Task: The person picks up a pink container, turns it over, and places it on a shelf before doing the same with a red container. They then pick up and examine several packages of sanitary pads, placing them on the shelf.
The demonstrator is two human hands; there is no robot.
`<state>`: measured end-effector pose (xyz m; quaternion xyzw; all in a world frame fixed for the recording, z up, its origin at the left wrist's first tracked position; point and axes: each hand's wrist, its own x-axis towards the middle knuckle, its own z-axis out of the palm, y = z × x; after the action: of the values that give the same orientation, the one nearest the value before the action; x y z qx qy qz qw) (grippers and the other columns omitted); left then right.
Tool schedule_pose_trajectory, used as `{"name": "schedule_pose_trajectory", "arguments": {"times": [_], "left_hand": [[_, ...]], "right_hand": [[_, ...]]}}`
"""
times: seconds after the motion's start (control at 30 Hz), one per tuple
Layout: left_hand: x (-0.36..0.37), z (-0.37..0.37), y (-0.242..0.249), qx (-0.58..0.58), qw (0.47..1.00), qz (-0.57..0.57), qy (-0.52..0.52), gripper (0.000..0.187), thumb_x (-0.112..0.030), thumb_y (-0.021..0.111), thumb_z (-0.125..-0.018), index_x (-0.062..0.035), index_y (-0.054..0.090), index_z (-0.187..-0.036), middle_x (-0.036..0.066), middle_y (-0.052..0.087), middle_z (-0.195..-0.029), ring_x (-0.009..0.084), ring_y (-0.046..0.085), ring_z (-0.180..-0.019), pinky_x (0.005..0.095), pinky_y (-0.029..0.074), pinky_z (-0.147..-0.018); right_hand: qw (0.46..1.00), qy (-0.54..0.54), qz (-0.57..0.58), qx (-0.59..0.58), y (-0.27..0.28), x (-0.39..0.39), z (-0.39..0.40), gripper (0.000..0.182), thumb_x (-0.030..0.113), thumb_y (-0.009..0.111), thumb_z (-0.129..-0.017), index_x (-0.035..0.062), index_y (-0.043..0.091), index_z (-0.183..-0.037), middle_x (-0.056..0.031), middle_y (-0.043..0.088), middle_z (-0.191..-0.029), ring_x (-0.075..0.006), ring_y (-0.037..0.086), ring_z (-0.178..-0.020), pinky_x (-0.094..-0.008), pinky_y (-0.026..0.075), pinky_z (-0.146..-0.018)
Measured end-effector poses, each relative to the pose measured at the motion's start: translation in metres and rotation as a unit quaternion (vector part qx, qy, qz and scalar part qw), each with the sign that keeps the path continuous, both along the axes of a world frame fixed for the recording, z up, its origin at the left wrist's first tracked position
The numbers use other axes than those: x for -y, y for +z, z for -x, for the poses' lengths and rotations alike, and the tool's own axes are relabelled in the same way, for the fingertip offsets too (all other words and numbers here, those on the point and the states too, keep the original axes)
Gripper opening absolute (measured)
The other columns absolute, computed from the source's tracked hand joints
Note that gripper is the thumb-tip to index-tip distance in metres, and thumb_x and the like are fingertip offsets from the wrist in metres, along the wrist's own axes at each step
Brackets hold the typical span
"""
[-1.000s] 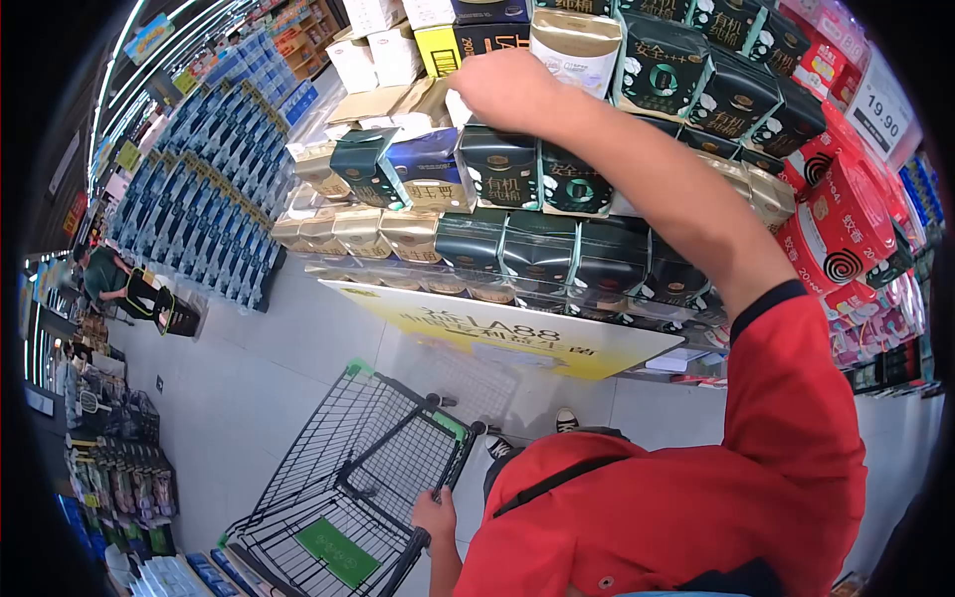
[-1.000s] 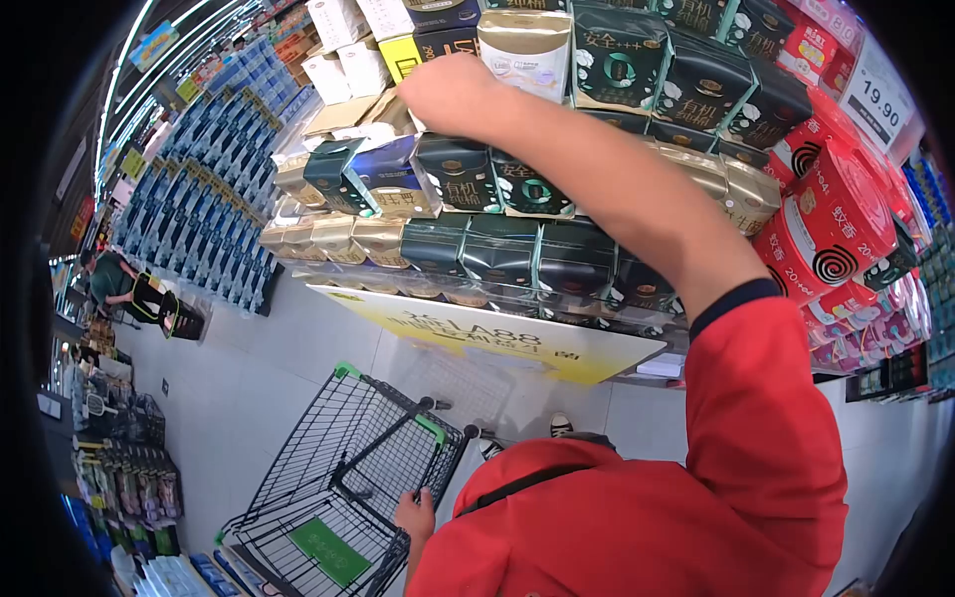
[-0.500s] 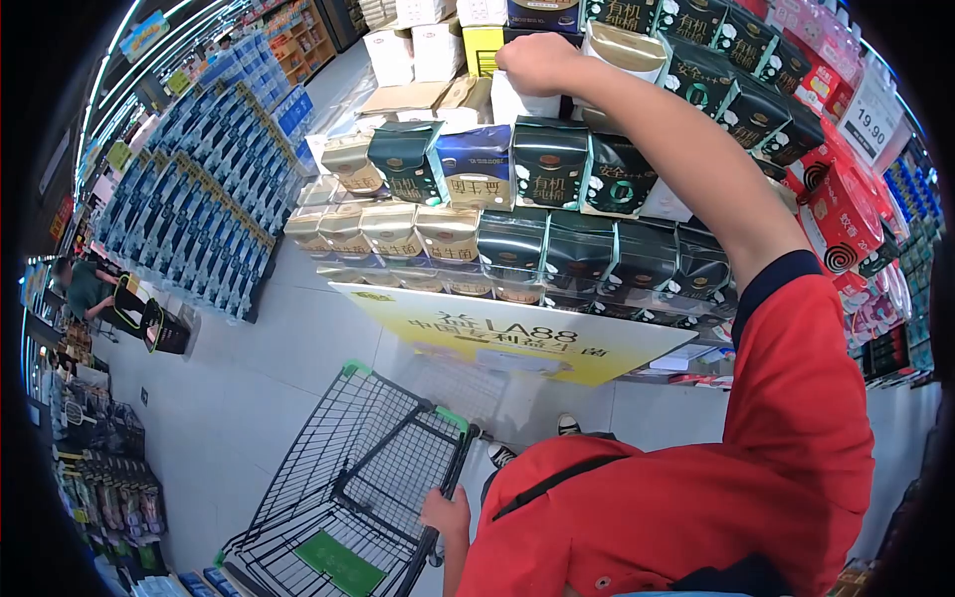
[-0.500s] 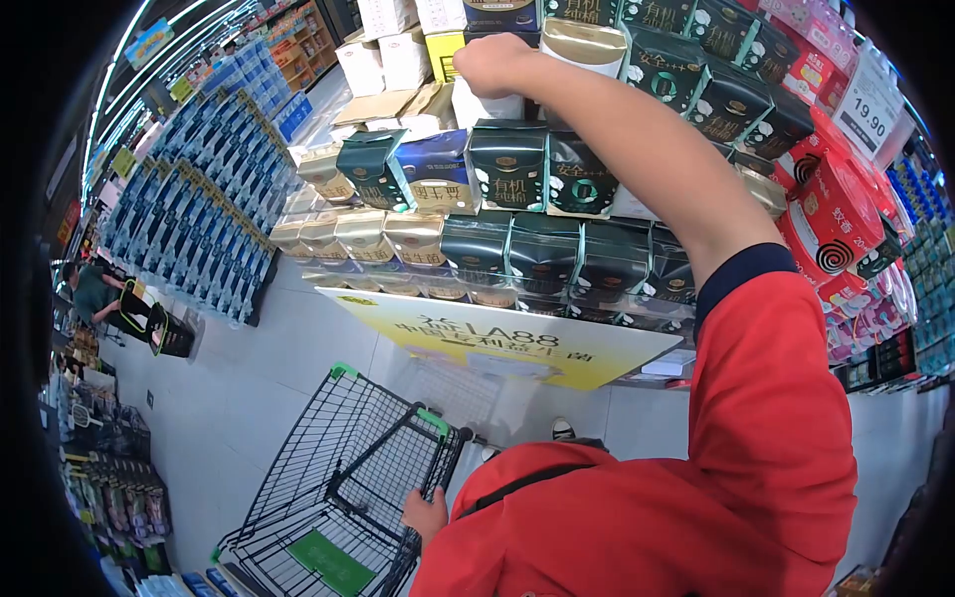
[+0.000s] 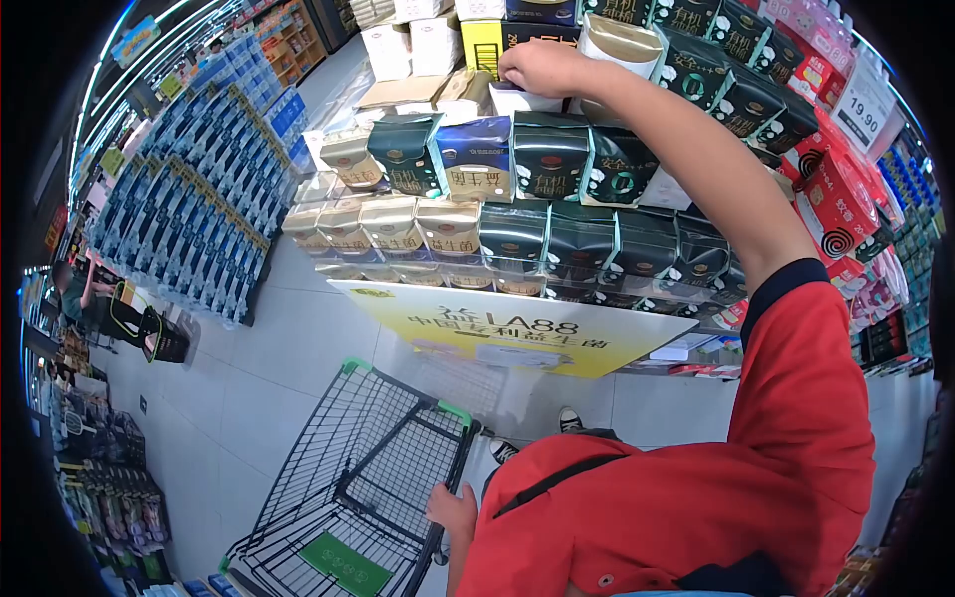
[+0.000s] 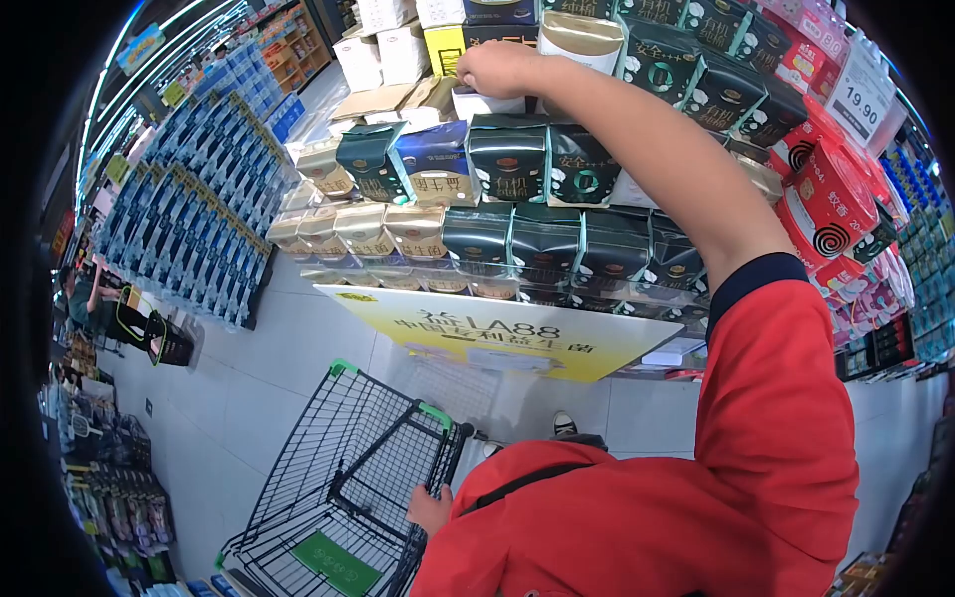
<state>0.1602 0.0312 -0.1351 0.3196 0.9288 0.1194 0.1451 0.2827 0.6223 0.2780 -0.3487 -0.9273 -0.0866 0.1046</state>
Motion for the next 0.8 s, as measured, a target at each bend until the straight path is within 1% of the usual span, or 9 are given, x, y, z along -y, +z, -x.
{"name": "schedule_pose_trajectory", "arguments": {"times": [0.07,0.1,0.23,0.33,0.47,0.57,0.7,0.77,0.8], "left_hand": [[0.002,-0.001,-0.001,-0.003,1.000,-0.004,-0.002,0.048,-0.037,0.072,-0.073,-0.0023,0.059,-0.104,0.015,0.062,-0.100,0.0367,0.056,-0.099,0.0499,0.037,-0.084],[0.002,-0.002,-0.002,-0.007,1.000,-0.008,-0.004,0.048,-0.036,0.072,-0.073,-0.0025,0.059,-0.104,0.015,0.061,-0.101,0.0365,0.056,-0.099,0.0500,0.037,-0.085],[0.006,-0.005,-0.005,-0.026,0.999,-0.017,-0.009,0.047,-0.036,0.072,-0.072,-0.0027,0.059,-0.104,0.015,0.062,-0.100,0.0365,0.056,-0.098,0.0495,0.037,-0.084],[0.006,-0.006,-0.005,-0.036,0.999,-0.028,-0.011,0.048,-0.035,0.072,-0.072,-0.0029,0.059,-0.105,0.015,0.062,-0.099,0.0365,0.056,-0.098,0.0490,0.037,-0.084],[0.009,-0.006,-0.009,-0.047,0.998,-0.040,-0.016,0.047,-0.033,0.072,-0.072,-0.0033,0.059,-0.105,0.014,0.062,-0.098,0.0362,0.057,-0.096,0.0490,0.038,-0.083],[0.011,-0.007,-0.011,-0.058,0.997,-0.039,-0.020,0.046,-0.032,0.072,-0.071,-0.0037,0.059,-0.105,0.014,0.062,-0.098,0.0360,0.057,-0.096,0.0488,0.039,-0.082],[0.010,-0.008,-0.014,-0.065,0.996,-0.055,-0.020,0.045,-0.030,0.073,-0.071,-0.0044,0.059,-0.106,0.013,0.062,-0.098,0.0361,0.057,-0.097,0.0486,0.040,-0.081],[0.010,-0.009,-0.015,-0.065,0.996,-0.055,-0.022,0.045,-0.030,0.073,-0.071,-0.0046,0.059,-0.105,0.013,0.062,-0.098,0.0361,0.057,-0.097,0.0488,0.040,-0.081],[0.012,-0.010,-0.015,-0.062,0.997,-0.052,-0.018,0.045,-0.030,0.073,-0.070,-0.0048,0.059,-0.105,0.014,0.062,-0.098,0.0361,0.057,-0.097,0.0490,0.040,-0.080]], "right_hand": [[0.997,-0.050,-0.008,-0.065,0.001,-0.004,0.005,0.029,0.024,0.054,-0.091,0.0111,0.069,-0.111,-0.0136,0.070,-0.104,-0.0316,0.066,-0.097,-0.0423,0.052,-0.085],[0.997,-0.049,-0.008,-0.065,0.004,-0.003,0.009,0.029,0.024,0.054,-0.091,0.0111,0.069,-0.111,-0.0136,0.070,-0.104,-0.0316,0.066,-0.097,-0.0423,0.052,-0.085],[0.996,-0.068,0.049,0.002,0.005,-0.010,0.025,0.027,0.028,0.061,-0.085,0.0102,0.072,-0.102,-0.0153,0.070,-0.098,-0.0319,0.067,-0.095,-0.0434,0.053,-0.082],[0.992,-0.124,-0.012,-0.024,-0.009,-0.021,0.037,0.025,0.025,0.058,-0.086,0.0088,0.070,-0.100,-0.0161,0.069,-0.100,-0.0331,0.067,-0.095,-0.0448,0.053,-0.082],[0.986,-0.124,-0.091,-0.070,0.004,-0.004,0.037,0.025,0.025,0.051,-0.091,0.0080,0.067,-0.102,-0.0156,0.069,-0.102,-0.0345,0.066,-0.096,-0.0476,0.052,-0.082],[0.983,-0.110,-0.102,-0.105,0.016,-0.009,0.030,0.027,0.025,0.049,-0.093,0.0073,0.067,-0.102,-0.0156,0.069,-0.102,-0.0346,0.066,-0.096,-0.0479,0.052,-0.082],[0.995,-0.092,0.018,0.015,0.010,-0.004,0.019,0.039,0.036,0.049,-0.093,0.0049,0.067,-0.108,-0.0192,0.068,-0.107,-0.0365,0.065,-0.100,-0.0463,0.051,-0.086],[0.988,-0.098,0.105,0.062,0.005,0.005,0.018,0.044,0.033,0.051,-0.094,-0.0015,0.062,-0.119,-0.0216,0.059,-0.127,-0.0365,0.058,-0.115,-0.0460,0.047,-0.096],[0.987,-0.107,0.113,0.045,0.003,0.004,0.018,0.041,0.031,0.053,-0.092,-0.0002,0.063,-0.117,-0.0210,0.060,-0.125,-0.0369,0.059,-0.113,-0.0447,0.047,-0.095]]}}
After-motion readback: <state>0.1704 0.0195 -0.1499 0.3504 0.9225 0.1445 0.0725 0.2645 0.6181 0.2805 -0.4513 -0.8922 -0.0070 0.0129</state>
